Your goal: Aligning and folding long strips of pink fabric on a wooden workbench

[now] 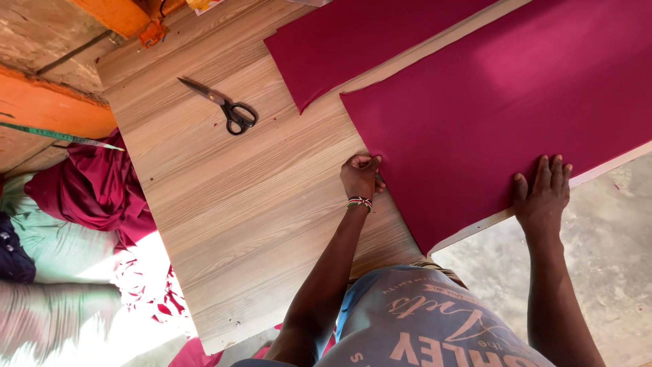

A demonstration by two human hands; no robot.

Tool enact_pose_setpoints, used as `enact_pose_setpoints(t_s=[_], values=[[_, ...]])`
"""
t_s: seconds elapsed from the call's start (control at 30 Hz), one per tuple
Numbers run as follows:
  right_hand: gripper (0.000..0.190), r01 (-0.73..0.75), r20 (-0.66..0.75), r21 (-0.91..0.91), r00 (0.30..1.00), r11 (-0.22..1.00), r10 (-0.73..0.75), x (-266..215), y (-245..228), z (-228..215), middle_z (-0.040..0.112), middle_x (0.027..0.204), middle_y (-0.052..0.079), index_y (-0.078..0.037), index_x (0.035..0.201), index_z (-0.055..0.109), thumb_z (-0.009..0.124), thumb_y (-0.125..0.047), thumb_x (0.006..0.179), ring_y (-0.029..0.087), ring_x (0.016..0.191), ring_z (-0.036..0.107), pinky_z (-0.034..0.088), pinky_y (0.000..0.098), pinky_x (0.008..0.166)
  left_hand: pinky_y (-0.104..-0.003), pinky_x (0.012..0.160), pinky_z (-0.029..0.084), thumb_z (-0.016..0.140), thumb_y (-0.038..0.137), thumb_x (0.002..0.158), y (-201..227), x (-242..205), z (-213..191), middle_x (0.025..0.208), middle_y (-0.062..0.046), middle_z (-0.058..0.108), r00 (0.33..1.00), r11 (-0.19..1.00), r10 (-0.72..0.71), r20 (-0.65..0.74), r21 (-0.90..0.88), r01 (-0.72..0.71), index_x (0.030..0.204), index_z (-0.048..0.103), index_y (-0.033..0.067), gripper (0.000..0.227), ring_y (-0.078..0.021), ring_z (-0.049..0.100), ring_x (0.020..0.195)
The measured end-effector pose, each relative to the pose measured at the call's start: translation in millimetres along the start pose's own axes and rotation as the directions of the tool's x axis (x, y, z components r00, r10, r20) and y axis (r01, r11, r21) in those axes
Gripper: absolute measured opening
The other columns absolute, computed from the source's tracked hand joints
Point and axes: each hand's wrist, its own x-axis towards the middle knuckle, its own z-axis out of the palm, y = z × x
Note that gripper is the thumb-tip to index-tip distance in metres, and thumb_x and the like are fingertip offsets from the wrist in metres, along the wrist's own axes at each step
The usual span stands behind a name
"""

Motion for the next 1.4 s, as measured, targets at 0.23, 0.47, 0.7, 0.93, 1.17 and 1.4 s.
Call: enact_pose_setpoints(t_s=[0.23, 0.47, 0.7, 0.93, 1.17, 1.4], values=[[0.068, -0.037, -0.01, 0.041, 0.999, 0.998, 0.038, 16, -76, -32, 0.031, 0.162, 0.038, 0.016, 0.158, 0.038, 0.062, -0.029, 0.113, 0.056, 0.149, 0.021, 0.029, 0.07, 0.117, -0.034, 0.023, 0.042, 0.078, 0.009, 0.09, 3, -1, -2, 0.062, -0.011, 0.059, 1.0, 0.999, -0.006, 0.006, -0.05, 0.006, 0.079, 0.06, 0.0047, 0.022, -0.0233, 0.057, 0.032], [0.072, 0.054, 0.183, 0.053, 0.981, 0.997, -0.063, -8, -133, -4, 0.042, 0.162, 0.028, -0.007, 0.16, 0.048, 0.056, -0.051, 0.103, 0.054, 0.148, 0.034, 0.028, 0.0658, 0.118, -0.036, 0.026, 0.055, 0.078, 0.008, 0.085, -4, 1, 0, 0.062, -0.017, 0.061, 0.999, 0.998, 0.053, 0.004, -0.043, -0.053, 0.089, 0.068, -0.0071, 0.018, -0.0284, 0.061, 0.034], [0.07, -0.044, 0.269, 0.066, 0.963, 0.997, 0.024, -12, -133, -3, 0.038, 0.167, 0.019, -0.017, 0.163, 0.044, 0.046, -0.059, 0.107, 0.046, 0.154, 0.029, 0.021, 0.0621, 0.124, -0.035, 0.027, 0.055, 0.078, 0.008, 0.085, -9, 5, 0, 0.064, -0.017, 0.062, 0.999, 0.999, 0.05, 0.004, -0.012, -0.05, 0.091, 0.068, -0.0073, 0.019, -0.0286, 0.062, 0.035], [0.073, -0.109, 0.26, 0.181, 0.964, 0.977, 0.059, -14, -120, 3, 0.043, 0.163, 0.021, -0.015, 0.159, 0.05, 0.055, -0.06, 0.102, 0.048, 0.152, 0.033, 0.023, 0.0632, 0.122, -0.037, 0.028, 0.056, 0.079, 0.009, 0.084, -2, 10, -2, 0.064, -0.019, 0.066, 0.997, 0.995, 0.075, -0.005, 0.074, -0.074, 0.089, 0.069, -0.0055, 0.018, -0.0307, 0.064, 0.037], [0.061, -0.146, 0.166, 0.303, 0.981, 0.942, 0.099, -10, -134, -24, 0.054, 0.148, 0.031, -0.005, 0.153, 0.057, 0.065, -0.041, 0.105, 0.055, 0.14, 0.046, 0.037, 0.0651, 0.112, -0.055, 0.067, 0.051, 0.069, 0.01, 0.087, 64, 86, -32, 0.086, -0.024, 0.06, 0.558, 0.428, 0.829, -0.038, 0.684, -0.59, 0.092, 0.064, 0.0009, 0.012, -0.0461, 0.063, 0.078], [0.06, -0.251, 0.235, 0.322, 0.955, 0.913, 0.18, -21, -123, -33, 0.057, 0.147, 0.023, -0.011, 0.153, 0.056, 0.063, -0.045, 0.104, 0.047, 0.142, 0.049, 0.039, 0.0633, 0.113, -0.054, 0.121, 0.031, 0.064, 0.01, 0.088, 104, 188, -65, 0.114, -0.007, 0.076, 0.532, -0.217, 0.759, 0.376, 0.916, -0.338, 0.113, 0.08, 0.0139, 0.03, -0.026, 0.066, 0.119]])
